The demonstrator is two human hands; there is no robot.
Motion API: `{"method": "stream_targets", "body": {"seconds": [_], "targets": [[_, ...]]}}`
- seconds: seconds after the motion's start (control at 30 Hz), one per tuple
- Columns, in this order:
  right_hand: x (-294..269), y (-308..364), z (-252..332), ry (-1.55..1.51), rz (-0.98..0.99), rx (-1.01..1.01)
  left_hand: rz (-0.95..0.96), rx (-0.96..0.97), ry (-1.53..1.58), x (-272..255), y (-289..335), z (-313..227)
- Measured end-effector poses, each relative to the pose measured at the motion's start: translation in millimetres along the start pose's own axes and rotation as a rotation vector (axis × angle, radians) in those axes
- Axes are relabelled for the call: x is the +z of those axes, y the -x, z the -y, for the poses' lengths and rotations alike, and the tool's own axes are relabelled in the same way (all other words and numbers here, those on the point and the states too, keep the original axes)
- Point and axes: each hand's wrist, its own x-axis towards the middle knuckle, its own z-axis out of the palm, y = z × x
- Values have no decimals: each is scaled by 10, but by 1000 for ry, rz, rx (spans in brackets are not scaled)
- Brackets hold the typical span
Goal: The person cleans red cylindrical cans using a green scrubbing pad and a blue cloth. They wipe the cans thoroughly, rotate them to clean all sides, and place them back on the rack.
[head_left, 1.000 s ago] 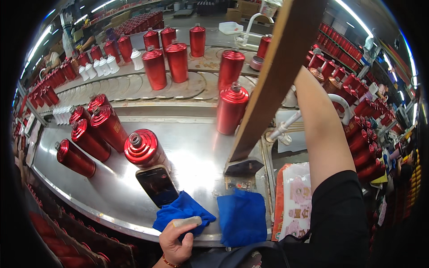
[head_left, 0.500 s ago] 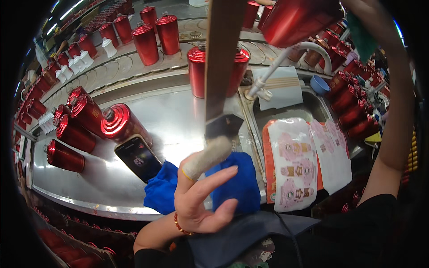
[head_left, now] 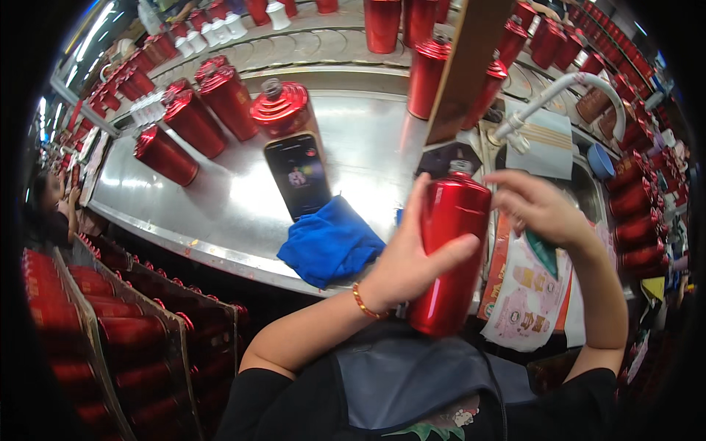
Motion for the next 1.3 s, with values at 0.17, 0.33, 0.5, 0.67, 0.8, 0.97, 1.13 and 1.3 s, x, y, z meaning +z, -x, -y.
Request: {"method": "stream_targets", "body": {"seconds": [0.17, 0.33, 0.5, 0.67, 0.8, 0.97, 1.13, 1.3], "targets": [[383, -70, -371, -273, 59, -3, -13, -121, 182, -8, -129, 148], [337, -128, -500, -361, -24, -76, 29, -165, 169, 6, -270, 62], [358, -131, -520, -349, -89, -95, 47, -165, 153, -22, -334, 111], [503, -86, -631, -282, -195, -127, -16, -193, 192, -45, -299, 195], [30, 372, -1031, -245, -341, -76, -64, -63, -73, -98, -159, 208], [-814, 1088, -2095, 251, -678, 326, 2, -39, -147, -97, -28, 236], [-999, 791, -2355, 374, -640, 118, -20, -107, -150, -105, 3, 180], [-1423, 412, -2158, 424, -373, 216, -2, -83, -147, -130, -2, 195]]}}
